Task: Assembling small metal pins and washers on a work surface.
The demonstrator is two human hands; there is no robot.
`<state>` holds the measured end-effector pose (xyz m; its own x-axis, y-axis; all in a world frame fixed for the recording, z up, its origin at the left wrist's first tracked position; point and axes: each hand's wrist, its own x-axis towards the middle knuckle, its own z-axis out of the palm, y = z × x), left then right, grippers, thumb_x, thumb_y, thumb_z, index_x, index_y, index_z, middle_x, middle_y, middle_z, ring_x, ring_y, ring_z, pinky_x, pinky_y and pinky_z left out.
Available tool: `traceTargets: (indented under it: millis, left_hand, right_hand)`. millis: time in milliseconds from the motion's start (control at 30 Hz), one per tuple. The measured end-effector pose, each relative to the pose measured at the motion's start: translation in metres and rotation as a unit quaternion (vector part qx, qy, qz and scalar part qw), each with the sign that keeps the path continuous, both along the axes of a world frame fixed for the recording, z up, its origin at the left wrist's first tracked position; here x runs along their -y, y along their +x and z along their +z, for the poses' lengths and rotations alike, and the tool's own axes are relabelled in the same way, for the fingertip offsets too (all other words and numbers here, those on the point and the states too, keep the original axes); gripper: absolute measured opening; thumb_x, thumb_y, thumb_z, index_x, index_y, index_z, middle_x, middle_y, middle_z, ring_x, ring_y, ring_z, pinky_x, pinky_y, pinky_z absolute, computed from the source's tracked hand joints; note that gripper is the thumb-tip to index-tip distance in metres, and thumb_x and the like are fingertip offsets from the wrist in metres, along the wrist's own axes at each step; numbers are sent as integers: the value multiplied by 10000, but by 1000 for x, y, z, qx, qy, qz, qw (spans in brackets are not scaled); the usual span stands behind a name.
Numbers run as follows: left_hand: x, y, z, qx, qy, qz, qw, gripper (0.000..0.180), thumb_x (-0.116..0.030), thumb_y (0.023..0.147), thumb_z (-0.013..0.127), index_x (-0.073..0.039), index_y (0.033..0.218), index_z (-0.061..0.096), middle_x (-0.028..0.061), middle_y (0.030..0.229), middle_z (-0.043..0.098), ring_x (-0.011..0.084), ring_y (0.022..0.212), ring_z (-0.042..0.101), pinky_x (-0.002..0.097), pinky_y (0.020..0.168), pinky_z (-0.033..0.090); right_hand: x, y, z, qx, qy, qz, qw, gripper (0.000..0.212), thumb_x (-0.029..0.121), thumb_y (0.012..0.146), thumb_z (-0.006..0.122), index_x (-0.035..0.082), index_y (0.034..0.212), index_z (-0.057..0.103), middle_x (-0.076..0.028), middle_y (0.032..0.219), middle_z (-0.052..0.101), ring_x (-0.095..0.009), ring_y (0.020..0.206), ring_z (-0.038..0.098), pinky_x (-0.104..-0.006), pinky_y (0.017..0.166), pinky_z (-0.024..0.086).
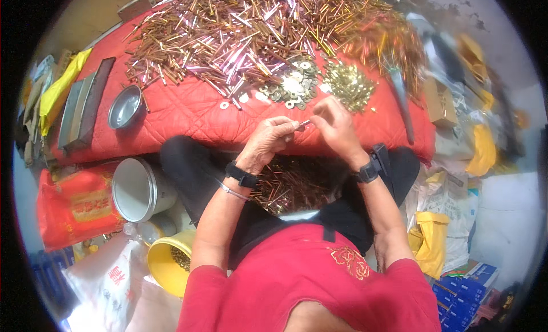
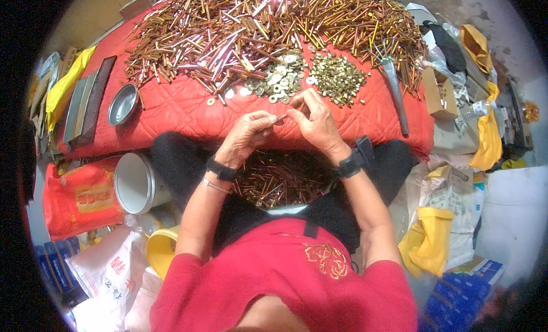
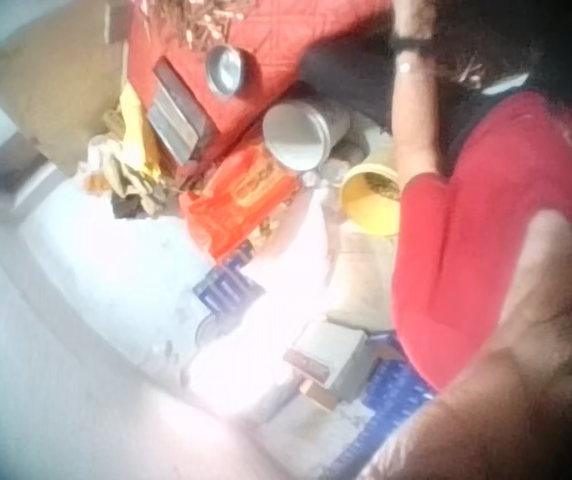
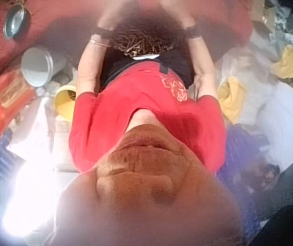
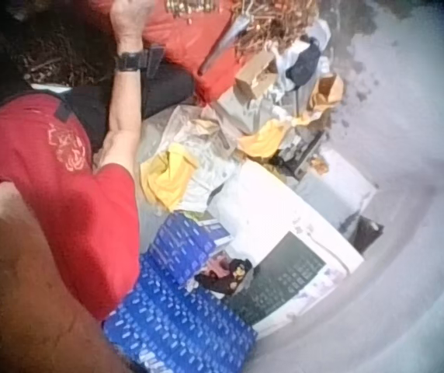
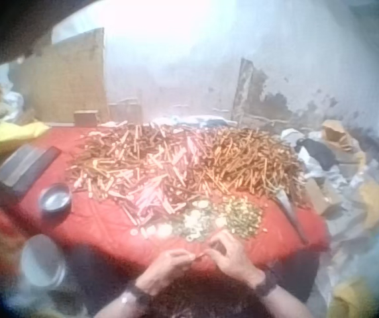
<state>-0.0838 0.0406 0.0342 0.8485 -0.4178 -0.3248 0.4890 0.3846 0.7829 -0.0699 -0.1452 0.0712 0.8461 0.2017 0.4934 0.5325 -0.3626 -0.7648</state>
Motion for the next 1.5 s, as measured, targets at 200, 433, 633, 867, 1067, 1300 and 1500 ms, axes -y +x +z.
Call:
traceTargets:
  millis: [200,433,633,867,1067,1300,1500]
  left_hand:
    - [4,-2,6,-21,11,-24,999,153,-215,878,643,-65,909,639,-74,608,443,2,432,283,171,387,192]
    - [10,-1,19,-8,67,-7,998,143,-212,888,625,-69,890,627,-77,609,434,2,444,288,180,395,198]
    - [8,-11,47,464,444,-43,765,170,-122,829,646,-25,967,665,90,904,635,259,896,592,351,805,465]
    - [-24,73,40,566,658,106,486,494,-35,693,618,-91,1183,587,118,1372,465,312,1282,407,438,1042,309]
    - [-42,129,2,630,626,94,450,402,-2,737,595,-53,1136,584,117,1385,449,302,1305,390,430,1054,328]
    - [-39,154,-2,553,427,253,669,177,-64,865,602,-16,1030,562,163,1037,604,327,1026,570,379,899,440]
    - [-37,184,30,245,232,454,825,253,-241,920,567,1,969,508,71,774,612,126,635,538,277,596,422]
  right_hand:
    - [25,11,-16,-159,-115,48,979,194,172,889,610,8,831,523,-97,763,527,-209,680,535,-315,638,440]
    - [20,13,-20,-49,-47,51,996,144,146,880,590,14,837,554,-89,731,533,-219,697,555,-343,639,437]
    - [54,25,-12,-323,-19,148,935,322,283,974,488,17,810,568,-19,752,574,-117,651,524,-295,614,443]
    - [97,132,-15,90,-257,-151,950,100,97,824,566,38,905,573,-137,909,546,-324,850,582,-421,728,466]
    - [132,229,-38,236,-483,-217,815,192,38,743,542,92,926,565,-104,1011,549,-279,901,552,-383,722,455]
    - [122,222,-4,267,-388,-133,872,191,59,759,612,113,928,540,-75,903,511,-262,814,589,-374,676,493]
    - [66,113,29,136,-101,-156,973,132,11,763,619,29,852,523,-111,775,560,-231,721,605,-337,638,480]
